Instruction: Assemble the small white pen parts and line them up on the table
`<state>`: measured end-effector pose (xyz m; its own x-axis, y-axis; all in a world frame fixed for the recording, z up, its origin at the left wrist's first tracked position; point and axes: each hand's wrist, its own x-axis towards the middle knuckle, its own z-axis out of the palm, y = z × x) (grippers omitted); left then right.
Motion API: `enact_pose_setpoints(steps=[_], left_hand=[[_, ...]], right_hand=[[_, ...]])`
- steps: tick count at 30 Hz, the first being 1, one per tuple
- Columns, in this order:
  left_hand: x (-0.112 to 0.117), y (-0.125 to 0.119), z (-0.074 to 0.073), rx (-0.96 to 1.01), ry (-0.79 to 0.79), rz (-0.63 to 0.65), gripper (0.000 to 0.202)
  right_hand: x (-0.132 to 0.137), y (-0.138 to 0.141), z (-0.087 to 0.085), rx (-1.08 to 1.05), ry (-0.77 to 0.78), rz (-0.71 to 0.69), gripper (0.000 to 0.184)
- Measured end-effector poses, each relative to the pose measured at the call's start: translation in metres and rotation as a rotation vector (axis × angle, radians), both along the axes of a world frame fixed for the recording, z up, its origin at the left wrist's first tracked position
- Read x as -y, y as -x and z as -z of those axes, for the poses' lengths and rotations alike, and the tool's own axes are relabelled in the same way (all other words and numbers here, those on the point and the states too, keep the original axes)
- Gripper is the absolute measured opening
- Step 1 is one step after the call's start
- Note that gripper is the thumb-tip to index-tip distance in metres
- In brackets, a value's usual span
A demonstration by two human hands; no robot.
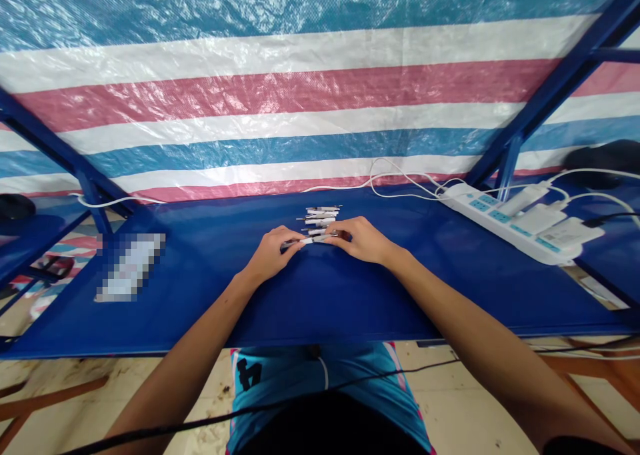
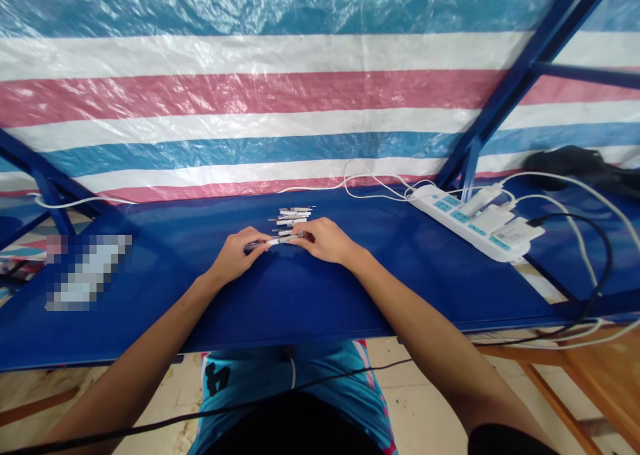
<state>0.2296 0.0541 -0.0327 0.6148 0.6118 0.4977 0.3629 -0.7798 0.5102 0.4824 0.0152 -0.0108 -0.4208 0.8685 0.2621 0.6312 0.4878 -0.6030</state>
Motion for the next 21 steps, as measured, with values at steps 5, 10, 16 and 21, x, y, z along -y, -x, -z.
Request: enact_pose_setpoints(steps=[5, 10, 16, 21], left_hand=[[0.0002, -0.0003, -0.0002, 0.001, 0.010, -0.023, 0.022], [-0.0002, 0.0001, 0.0001, 0.015, -0.005, -0.012, 0.024], [0.0006, -0.0005, -0.0006, 0.029, -0.015, -0.013, 0.025], [0.0009, -0.0009, -0.0010, 0.055, -0.040, -0.005, 0.025]], right_hand=[[-0.0009, -0.0018, 0.0018, 0.020, -0.011, -0.025, 0.033], [-0.0011, -0.0002, 0.0021, -0.018, -0.008, -0.047, 0.034], [-0.0010, 0.0007, 0.0020, -0.020, -0.015, -0.050, 0.042], [-0.0006, 0.0007, 0.0020, -0.025, -0.004, -0.069, 0.048]])
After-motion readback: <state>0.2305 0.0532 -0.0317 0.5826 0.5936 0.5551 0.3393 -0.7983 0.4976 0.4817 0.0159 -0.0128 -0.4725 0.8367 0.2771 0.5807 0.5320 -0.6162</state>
